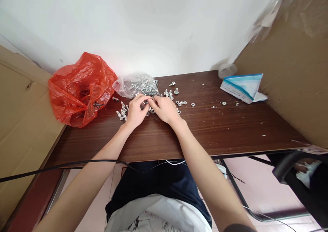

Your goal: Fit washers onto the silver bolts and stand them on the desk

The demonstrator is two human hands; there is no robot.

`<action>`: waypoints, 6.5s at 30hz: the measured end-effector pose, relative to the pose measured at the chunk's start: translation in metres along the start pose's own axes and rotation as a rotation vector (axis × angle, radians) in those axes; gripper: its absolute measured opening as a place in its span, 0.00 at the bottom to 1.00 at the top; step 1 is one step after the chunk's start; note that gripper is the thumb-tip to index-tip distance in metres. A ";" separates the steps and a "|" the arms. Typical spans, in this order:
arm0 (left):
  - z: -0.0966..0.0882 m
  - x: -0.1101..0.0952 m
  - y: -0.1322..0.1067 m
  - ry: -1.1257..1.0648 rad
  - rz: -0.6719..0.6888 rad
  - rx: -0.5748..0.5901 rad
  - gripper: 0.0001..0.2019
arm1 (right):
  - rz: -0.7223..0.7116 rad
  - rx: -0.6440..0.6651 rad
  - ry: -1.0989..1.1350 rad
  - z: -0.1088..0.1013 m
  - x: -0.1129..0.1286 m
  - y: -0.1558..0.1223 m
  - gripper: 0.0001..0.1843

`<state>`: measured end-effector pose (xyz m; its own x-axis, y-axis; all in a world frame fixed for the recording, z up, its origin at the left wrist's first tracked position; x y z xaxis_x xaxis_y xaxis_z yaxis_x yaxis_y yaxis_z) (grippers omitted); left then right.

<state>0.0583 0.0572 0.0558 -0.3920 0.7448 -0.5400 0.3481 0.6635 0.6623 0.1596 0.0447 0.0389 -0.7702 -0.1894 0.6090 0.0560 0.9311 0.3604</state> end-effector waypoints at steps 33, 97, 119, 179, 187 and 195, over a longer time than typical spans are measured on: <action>0.007 0.009 -0.002 0.039 -0.052 0.051 0.10 | -0.002 0.044 -0.019 0.003 -0.003 0.001 0.14; 0.008 0.008 -0.002 0.045 -0.057 0.059 0.10 | 0.025 0.042 -0.056 0.002 -0.004 0.000 0.14; 0.007 0.005 -0.002 0.031 -0.041 0.050 0.10 | 0.010 0.038 -0.126 0.003 -0.005 0.001 0.19; 0.006 0.010 -0.003 0.032 -0.033 0.023 0.12 | 0.028 0.014 -0.045 0.002 -0.004 0.000 0.15; 0.002 0.011 -0.003 0.047 -0.058 -0.004 0.15 | -0.007 0.005 -0.137 0.009 -0.002 0.000 0.15; 0.002 0.013 -0.005 0.047 -0.070 -0.006 0.15 | -0.022 0.003 -0.215 0.016 0.002 0.000 0.17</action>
<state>0.0531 0.0635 0.0451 -0.4551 0.6920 -0.5603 0.3135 0.7135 0.6266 0.1481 0.0495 0.0291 -0.8889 -0.1393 0.4363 0.0362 0.9283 0.3701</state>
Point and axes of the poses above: each hand's wrist, its own y-axis towards the middle knuckle, its own z-axis out of the palm, x = y × z, the point moved 10 cm from there along y, towards the middle knuckle, and after that the axes turned 5 degrees about -x, right-handed, at the moved point
